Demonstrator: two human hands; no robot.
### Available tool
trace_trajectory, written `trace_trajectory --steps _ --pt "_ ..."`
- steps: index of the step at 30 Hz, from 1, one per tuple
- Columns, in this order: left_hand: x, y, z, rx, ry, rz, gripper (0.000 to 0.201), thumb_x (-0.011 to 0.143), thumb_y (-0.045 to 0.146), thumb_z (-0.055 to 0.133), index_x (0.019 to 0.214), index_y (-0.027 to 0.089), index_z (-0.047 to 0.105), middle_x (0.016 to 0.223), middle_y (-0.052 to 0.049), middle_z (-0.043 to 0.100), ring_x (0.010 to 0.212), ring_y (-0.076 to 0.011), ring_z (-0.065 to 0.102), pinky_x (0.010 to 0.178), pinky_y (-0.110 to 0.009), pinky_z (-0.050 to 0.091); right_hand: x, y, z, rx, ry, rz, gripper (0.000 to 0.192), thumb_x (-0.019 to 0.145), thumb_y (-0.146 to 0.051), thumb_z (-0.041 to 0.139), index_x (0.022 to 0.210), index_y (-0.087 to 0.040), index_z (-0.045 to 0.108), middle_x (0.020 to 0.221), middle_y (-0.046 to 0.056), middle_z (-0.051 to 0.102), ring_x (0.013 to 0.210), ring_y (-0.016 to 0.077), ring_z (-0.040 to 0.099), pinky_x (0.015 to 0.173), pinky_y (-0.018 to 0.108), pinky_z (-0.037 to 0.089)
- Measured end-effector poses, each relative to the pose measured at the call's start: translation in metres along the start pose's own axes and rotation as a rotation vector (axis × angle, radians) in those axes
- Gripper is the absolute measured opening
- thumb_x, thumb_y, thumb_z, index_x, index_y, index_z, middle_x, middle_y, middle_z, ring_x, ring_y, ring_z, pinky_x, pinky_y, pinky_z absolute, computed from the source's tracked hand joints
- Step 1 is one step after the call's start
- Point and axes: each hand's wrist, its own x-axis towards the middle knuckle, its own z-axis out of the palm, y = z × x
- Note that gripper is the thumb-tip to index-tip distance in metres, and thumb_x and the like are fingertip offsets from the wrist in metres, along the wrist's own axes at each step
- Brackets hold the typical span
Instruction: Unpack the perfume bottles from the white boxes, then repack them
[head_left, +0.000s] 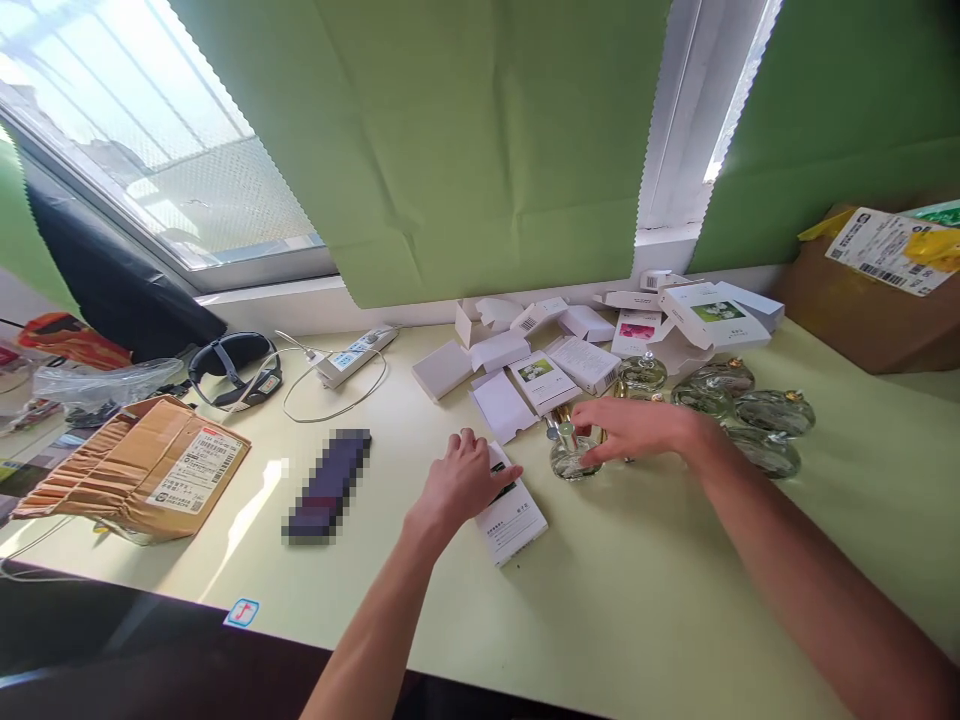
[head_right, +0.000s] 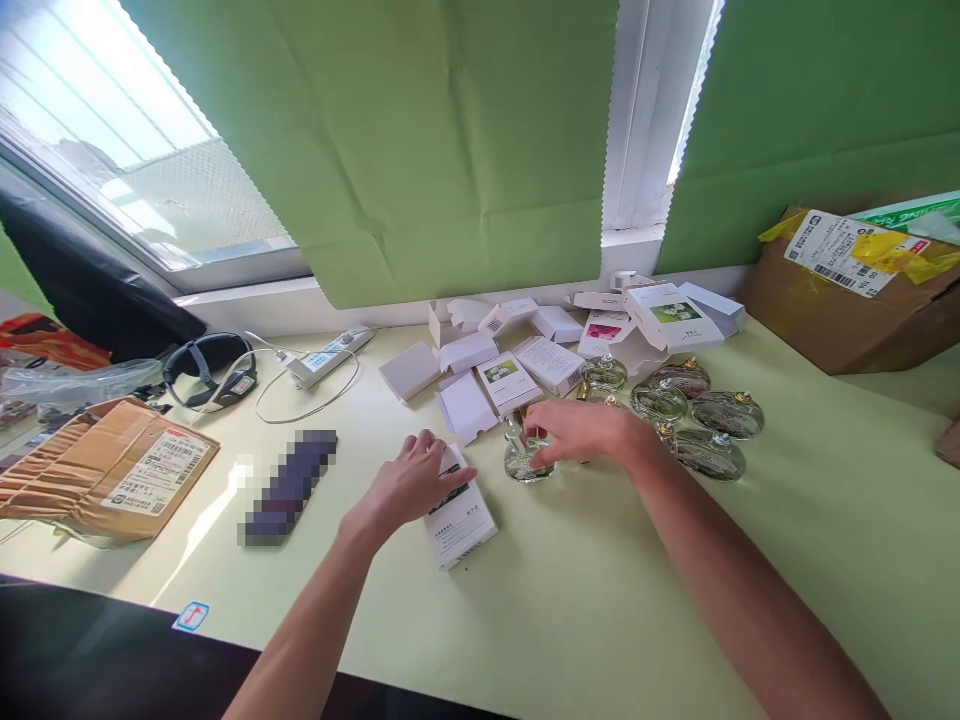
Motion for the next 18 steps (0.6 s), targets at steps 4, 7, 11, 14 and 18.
trace_trajectory --steps 4,7,11,14,18 --pt "-0.009 0.005 0.003 -0.083 -0.049 0.179 0.057 0.086 0.041 0.043 0.138 0.018 0.042 0.148 -0.014 0.036 0.137 -0.0304 0.032 0.095 -0.044 0.049 -0.009 -0.005 -0.008 -0.003 0.031 0.005 0.037 0.077 -0.051 0.062 0.094 -0.018 0.066 0.106 0.010 0.066 0.092 0.0255 0.062 0.078 0.032 0.045" --pt "-0.016 0.009 0.010 -0.078 0.006 0.182 0.072 0.082 0.050 0.053 0.144 0.019 0.035 0.156 -0.013 0.024 0.144 -0.0330 0.020 0.105 -0.053 0.040 -0.019 -0.010 -0.016 -0.004 0.060 0.008 0.033 0.078 -0.048 0.062 0.092 -0.018 0.065 0.109 0.010 0.066 0.092 0.0249 0.062 0.075 0.032 0.045" --pt "-0.022 0.008 0.021 -0.053 0.053 0.083 0.075 0.080 0.039 0.057 0.147 0.021 0.030 0.156 -0.016 0.023 0.143 -0.0378 0.020 0.097 -0.059 0.043 -0.026 -0.017 -0.023 -0.005 0.065 0.007 0.034 0.080 -0.050 0.060 0.091 -0.018 0.064 0.106 0.009 0.065 0.089 0.0239 0.061 0.073 0.031 0.044" --pt "-0.026 0.002 0.020 -0.212 0.096 0.123 0.068 0.082 0.033 0.056 0.146 0.026 0.032 0.153 -0.012 0.026 0.140 -0.0329 0.025 0.101 -0.052 0.043 -0.029 -0.018 -0.027 0.013 0.052 0.002 0.036 0.080 -0.051 0.060 0.092 -0.017 0.063 0.106 0.009 0.064 0.087 0.0227 0.061 0.072 0.030 0.044" --pt "-0.029 -0.005 0.006 -0.588 0.144 0.224 0.077 0.082 0.044 0.063 0.147 0.036 0.025 0.152 -0.007 0.026 0.138 -0.0273 0.031 0.110 -0.045 0.039 -0.039 -0.019 -0.034 0.081 0.064 0.033 0.041 0.080 -0.058 0.059 0.092 -0.019 0.062 0.110 0.007 0.062 0.082 0.0206 0.061 0.071 0.030 0.044"
